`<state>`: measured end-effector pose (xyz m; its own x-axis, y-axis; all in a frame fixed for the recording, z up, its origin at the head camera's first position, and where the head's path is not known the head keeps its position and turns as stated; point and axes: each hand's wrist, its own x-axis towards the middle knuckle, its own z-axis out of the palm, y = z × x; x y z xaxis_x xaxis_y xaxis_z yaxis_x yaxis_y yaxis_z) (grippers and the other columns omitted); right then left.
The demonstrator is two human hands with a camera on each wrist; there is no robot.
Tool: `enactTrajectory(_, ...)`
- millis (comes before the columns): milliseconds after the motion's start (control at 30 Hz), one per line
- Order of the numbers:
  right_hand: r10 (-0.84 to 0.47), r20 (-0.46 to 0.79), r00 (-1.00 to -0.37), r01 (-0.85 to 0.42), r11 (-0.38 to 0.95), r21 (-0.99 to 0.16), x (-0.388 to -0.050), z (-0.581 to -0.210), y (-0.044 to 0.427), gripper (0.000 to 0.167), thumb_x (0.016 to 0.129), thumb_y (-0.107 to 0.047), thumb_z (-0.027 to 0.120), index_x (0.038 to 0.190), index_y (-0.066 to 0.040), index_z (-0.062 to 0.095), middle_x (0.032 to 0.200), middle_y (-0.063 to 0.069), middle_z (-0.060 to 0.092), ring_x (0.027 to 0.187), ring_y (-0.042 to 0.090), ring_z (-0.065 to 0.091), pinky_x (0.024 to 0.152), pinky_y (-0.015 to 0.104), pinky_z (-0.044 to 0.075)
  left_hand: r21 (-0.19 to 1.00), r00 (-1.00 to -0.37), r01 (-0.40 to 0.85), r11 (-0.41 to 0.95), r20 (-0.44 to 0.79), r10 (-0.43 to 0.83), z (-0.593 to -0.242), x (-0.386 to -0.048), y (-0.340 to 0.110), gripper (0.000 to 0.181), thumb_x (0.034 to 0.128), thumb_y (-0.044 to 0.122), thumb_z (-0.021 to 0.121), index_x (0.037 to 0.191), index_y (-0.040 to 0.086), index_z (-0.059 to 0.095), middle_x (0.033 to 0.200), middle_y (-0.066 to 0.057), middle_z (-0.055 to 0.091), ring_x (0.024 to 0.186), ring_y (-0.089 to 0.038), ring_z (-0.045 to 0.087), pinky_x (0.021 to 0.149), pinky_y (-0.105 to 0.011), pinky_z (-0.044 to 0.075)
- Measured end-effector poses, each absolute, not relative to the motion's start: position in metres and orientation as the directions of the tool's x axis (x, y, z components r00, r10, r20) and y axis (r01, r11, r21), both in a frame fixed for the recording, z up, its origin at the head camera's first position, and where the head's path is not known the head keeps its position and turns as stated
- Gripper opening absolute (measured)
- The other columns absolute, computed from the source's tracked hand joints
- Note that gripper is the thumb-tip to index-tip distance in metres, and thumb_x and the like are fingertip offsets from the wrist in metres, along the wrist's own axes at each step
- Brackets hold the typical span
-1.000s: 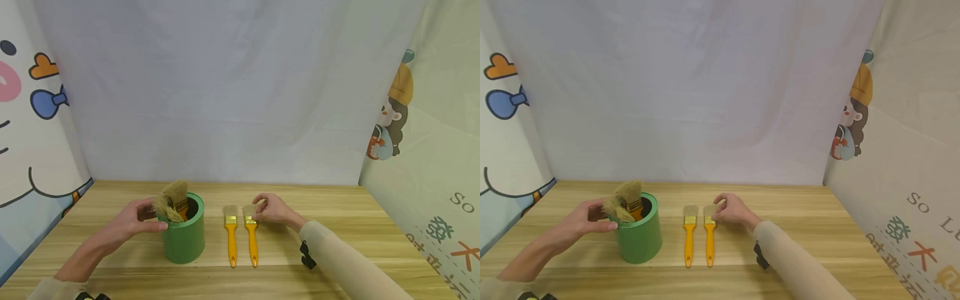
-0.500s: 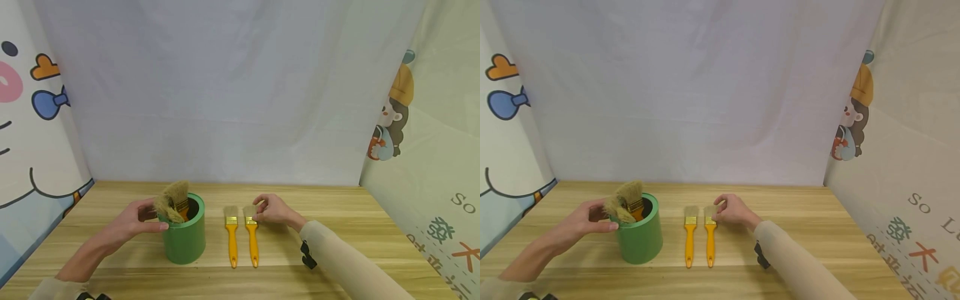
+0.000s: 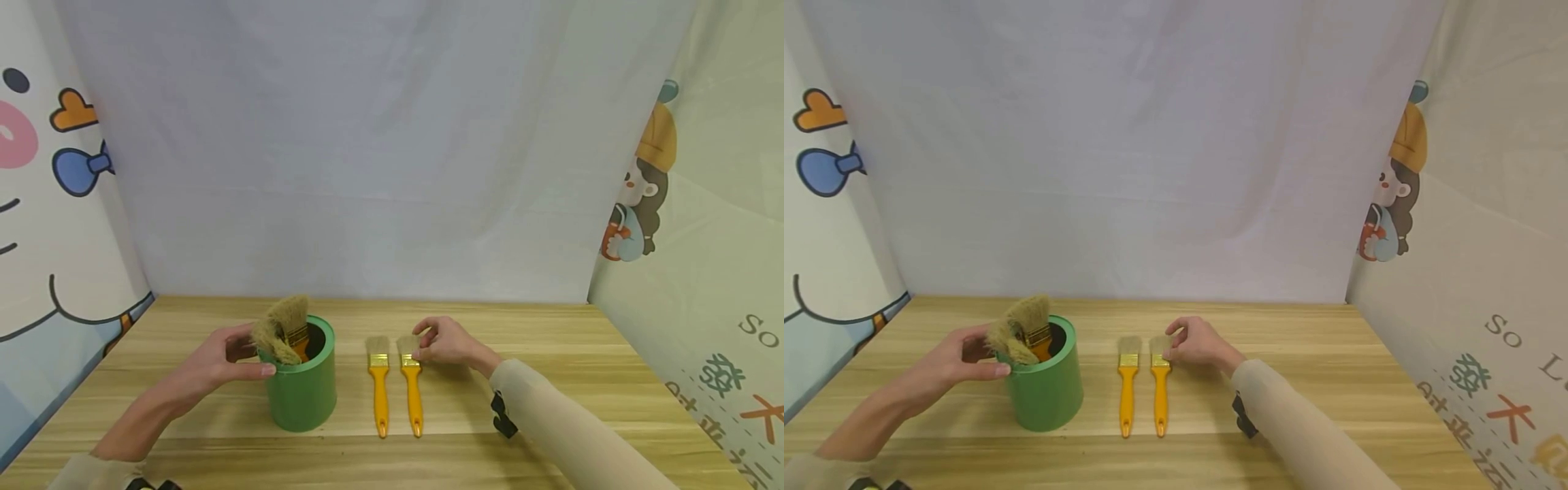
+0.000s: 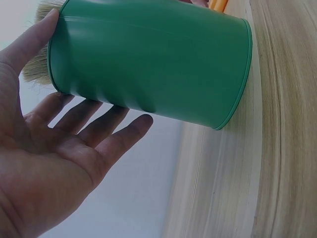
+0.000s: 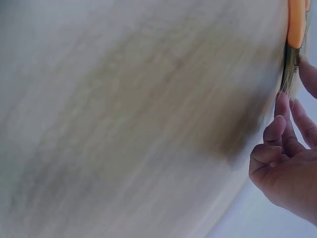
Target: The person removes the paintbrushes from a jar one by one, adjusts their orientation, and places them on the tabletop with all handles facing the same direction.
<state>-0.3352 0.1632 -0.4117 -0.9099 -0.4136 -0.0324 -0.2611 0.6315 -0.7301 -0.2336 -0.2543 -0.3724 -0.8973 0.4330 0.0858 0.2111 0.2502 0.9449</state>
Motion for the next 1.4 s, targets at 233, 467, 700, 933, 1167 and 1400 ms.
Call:
enactTrajectory(233, -0.411, -0.034, -0.911, -0.266, 0.648, -0.714, -0.334, -0.406, 0.167, 0.047, 0.088, -0.013, 0.086, 0.127, 0.002, 0.066, 0.095, 0.007, 0.067, 0.084, 0.021, 0.062, 0.081, 0.039, 0.053, 0.944, -0.898, 0.214, 0.251, 0.089, 0.431, -0.373, -0.233, -0.255, 0.071, 0.0976, 0.016, 0.075, 0.157, -0.005, 0.043, 0.149, -0.026, 0.054, 0.138, -0.051, 0.048, 0.098, -0.040, 0.052)
enactTrajectory(467, -0.432, 0.125, -0.893, -0.401, 0.636, -0.659, -0.329, -0.385, 0.174, 0.035, 0.094, -0.012, 0.080, 0.124, 0.002, 0.069, 0.102, 0.009, 0.068, 0.077, 0.021, 0.060, 0.074, 0.038, 0.051, 0.945, -0.894, 0.222, 0.241, 0.099, 0.436, -0.374, -0.234, -0.255, 0.071, 0.0976, 0.016, 0.075, 0.157, -0.005, 0.043, 0.149, -0.026, 0.054, 0.138, -0.050, 0.048, 0.098, -0.038, 0.052)
enactTrajectory(700, -0.535, 0.257, -0.805, -0.554, 0.522, -0.648, -0.307, -0.342, 0.145, 0.024, 0.096, -0.012, 0.079, 0.118, -0.006, 0.071, 0.094, 0.001, 0.071, 0.074, 0.020, 0.062, 0.067, 0.036, 0.052, 0.949, -0.891, 0.221, 0.224, 0.103, 0.442, -0.374, -0.234, -0.255, 0.072, 0.0981, 0.014, 0.074, 0.158, -0.005, 0.041, 0.151, -0.026, 0.052, 0.138, -0.050, 0.048, 0.097, -0.037, 0.053)
enactTrajectory(933, -0.611, 0.330, -0.720, -0.630, 0.376, -0.679, -0.290, -0.324, 0.096, 0.026, 0.096, -0.009, 0.079, 0.120, -0.009, 0.070, 0.095, -0.004, 0.072, 0.077, 0.016, 0.061, 0.070, 0.033, 0.049, 0.947, -0.896, 0.211, 0.243, 0.088, 0.436, -0.373, -0.234, -0.254, 0.071, 0.0985, 0.016, 0.074, 0.158, -0.005, 0.041, 0.150, -0.026, 0.053, 0.139, -0.050, 0.048, 0.099, -0.039, 0.052)
enactTrajectory(1167, -0.635, 0.387, -0.668, -0.676, 0.302, -0.672, -0.288, -0.326, 0.056, 0.033, 0.096, -0.010, 0.079, 0.126, -0.010, 0.066, 0.101, -0.001, 0.072, 0.079, 0.014, 0.060, 0.070, 0.030, 0.047, 0.945, -0.896, 0.210, 0.251, 0.084, 0.436, -0.372, -0.233, -0.253, 0.072, 0.0983, 0.018, 0.074, 0.158, -0.005, 0.041, 0.150, -0.027, 0.053, 0.139, -0.052, 0.046, 0.101, -0.044, 0.052)
enactTrajectory(1400, -0.669, 0.379, -0.639, -0.701, 0.304, -0.645, -0.293, -0.325, 0.030, 0.038, 0.097, -0.009, 0.079, 0.131, -0.011, 0.063, 0.106, 0.000, 0.073, 0.083, 0.012, 0.059, 0.073, 0.030, 0.048, 0.950, -0.895, 0.203, 0.235, 0.083, 0.439, -0.373, -0.232, -0.255, 0.069, 0.0986, 0.017, 0.074, 0.157, -0.005, 0.043, 0.150, -0.027, 0.053, 0.139, -0.054, 0.045, 0.099, -0.045, 0.053)
